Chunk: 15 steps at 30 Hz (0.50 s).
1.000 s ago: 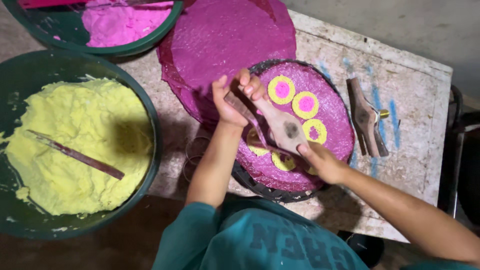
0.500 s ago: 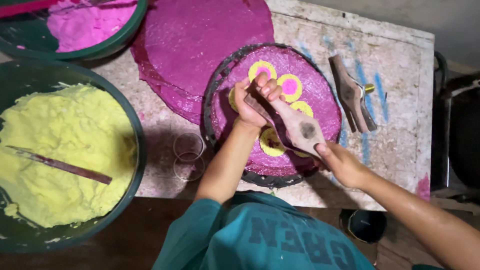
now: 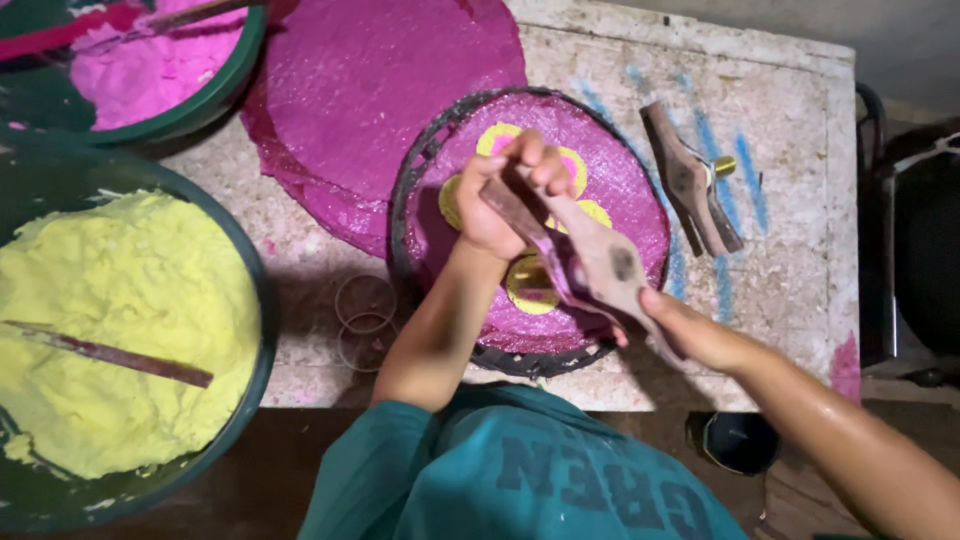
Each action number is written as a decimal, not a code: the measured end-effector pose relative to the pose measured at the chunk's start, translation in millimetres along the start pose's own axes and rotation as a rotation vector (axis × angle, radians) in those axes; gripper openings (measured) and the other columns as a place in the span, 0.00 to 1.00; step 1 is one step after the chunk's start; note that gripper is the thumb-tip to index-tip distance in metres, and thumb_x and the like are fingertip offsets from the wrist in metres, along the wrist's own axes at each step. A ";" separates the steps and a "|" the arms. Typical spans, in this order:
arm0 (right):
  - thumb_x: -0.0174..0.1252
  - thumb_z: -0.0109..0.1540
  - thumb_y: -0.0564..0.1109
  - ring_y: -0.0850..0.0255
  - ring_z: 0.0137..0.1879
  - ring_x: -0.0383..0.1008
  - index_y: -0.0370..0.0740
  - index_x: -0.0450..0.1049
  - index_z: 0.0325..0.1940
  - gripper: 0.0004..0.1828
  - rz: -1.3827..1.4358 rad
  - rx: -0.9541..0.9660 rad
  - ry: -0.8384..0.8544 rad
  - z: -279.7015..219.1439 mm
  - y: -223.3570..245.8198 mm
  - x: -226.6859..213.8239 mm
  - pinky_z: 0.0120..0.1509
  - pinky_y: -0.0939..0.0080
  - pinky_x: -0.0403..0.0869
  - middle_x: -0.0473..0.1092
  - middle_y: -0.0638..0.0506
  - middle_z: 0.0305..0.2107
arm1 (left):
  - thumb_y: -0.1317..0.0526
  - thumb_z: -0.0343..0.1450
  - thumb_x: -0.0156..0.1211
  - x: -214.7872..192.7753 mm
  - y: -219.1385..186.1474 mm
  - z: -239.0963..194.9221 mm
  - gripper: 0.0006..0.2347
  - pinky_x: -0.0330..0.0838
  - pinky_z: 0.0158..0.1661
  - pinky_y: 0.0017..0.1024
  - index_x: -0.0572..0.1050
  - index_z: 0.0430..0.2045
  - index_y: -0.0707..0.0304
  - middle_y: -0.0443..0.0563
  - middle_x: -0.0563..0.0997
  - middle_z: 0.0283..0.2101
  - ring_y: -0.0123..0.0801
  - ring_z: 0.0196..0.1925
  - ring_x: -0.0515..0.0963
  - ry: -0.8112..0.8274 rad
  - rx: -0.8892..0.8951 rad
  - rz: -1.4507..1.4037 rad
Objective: The person uses a wooden press to shape yellow and pink dough into ring-shaped decorations. They scoop dough into the press, close it, and release the formed rings onto a purple tray, repeating the process to create multiple units.
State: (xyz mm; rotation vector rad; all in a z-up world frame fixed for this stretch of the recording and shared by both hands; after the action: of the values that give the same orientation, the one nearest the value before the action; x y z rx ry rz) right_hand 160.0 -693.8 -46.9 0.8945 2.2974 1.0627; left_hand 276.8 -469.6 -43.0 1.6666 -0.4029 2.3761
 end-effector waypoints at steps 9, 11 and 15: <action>0.33 0.68 0.71 0.57 0.31 0.74 0.32 0.76 0.36 0.41 -0.217 0.244 -0.342 -55.4 -44.1 -50.5 0.38 0.57 0.74 0.74 0.46 0.24 | 0.49 0.72 0.47 -33.8 82.8 20.5 0.11 0.67 0.54 0.38 0.64 0.31 0.54 0.44 0.67 0.32 0.33 0.39 0.69 -0.095 -0.030 -0.281; 0.34 0.67 0.69 0.58 0.30 0.74 0.35 0.74 0.37 0.37 -0.294 0.198 -0.392 -47.5 -38.5 -47.2 0.37 0.57 0.73 0.73 0.47 0.23 | 0.48 0.73 0.47 -47.3 86.2 23.7 0.11 0.68 0.52 0.37 0.65 0.30 0.54 0.43 0.67 0.31 0.32 0.38 0.69 -0.060 -0.036 -0.286; 0.34 0.69 0.68 0.58 0.29 0.73 0.34 0.72 0.32 0.37 -0.280 0.098 -0.392 -39.5 -28.7 -38.6 0.37 0.57 0.73 0.71 0.47 0.20 | 0.47 0.74 0.47 -65.4 88.9 23.3 0.12 0.69 0.49 0.36 0.65 0.30 0.54 0.42 0.67 0.29 0.30 0.36 0.69 -0.012 -0.065 -0.256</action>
State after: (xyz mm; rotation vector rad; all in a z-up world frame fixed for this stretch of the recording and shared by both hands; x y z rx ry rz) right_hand 151.2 -755.1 -41.0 0.7139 2.0769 0.6003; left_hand 290.6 -562.2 -106.1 1.5988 -0.2485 2.1467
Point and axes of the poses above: each hand's wrist, its own z-axis towards the middle knuckle, its own x-axis out of the palm, y = z × x, the point moved 6 cm from there along z, towards the middle knuckle
